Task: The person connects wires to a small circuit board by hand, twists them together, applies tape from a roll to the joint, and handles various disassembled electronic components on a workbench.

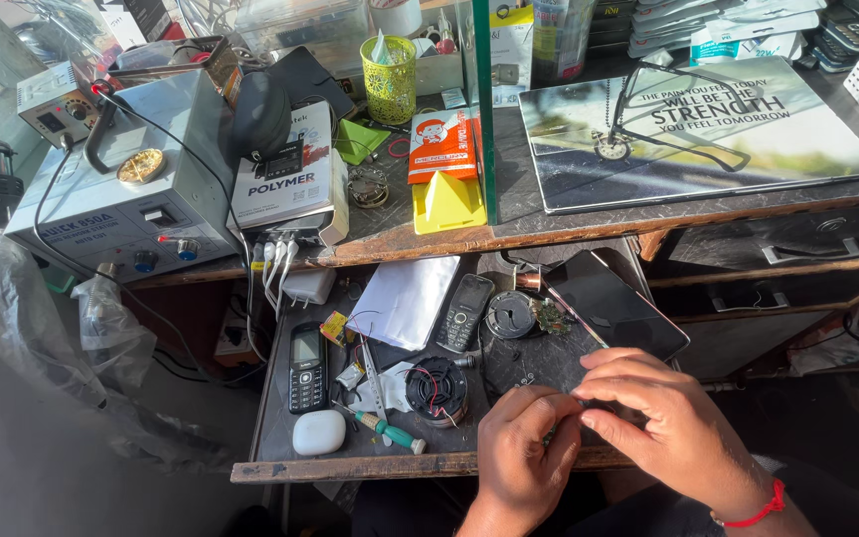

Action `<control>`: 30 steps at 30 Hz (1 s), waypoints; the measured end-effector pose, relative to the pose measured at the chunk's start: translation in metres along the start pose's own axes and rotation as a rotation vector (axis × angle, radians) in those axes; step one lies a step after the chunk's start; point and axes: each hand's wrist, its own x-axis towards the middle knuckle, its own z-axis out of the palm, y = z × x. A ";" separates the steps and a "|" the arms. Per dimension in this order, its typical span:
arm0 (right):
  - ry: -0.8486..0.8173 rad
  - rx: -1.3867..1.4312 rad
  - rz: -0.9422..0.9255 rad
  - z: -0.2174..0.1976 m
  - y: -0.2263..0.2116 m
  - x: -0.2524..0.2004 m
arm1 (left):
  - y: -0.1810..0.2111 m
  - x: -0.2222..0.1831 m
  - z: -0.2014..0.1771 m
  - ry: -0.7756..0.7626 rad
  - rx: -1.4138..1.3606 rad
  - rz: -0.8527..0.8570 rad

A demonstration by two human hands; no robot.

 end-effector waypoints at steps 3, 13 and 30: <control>-0.002 0.052 -0.008 -0.001 0.002 0.000 | 0.002 0.002 -0.001 -0.016 -0.008 0.004; 0.090 0.022 0.089 -0.009 0.001 -0.004 | 0.003 0.003 -0.002 0.000 -0.036 -0.077; 0.144 -0.078 0.151 -0.030 0.012 -0.011 | -0.006 0.002 -0.002 0.061 0.176 -0.218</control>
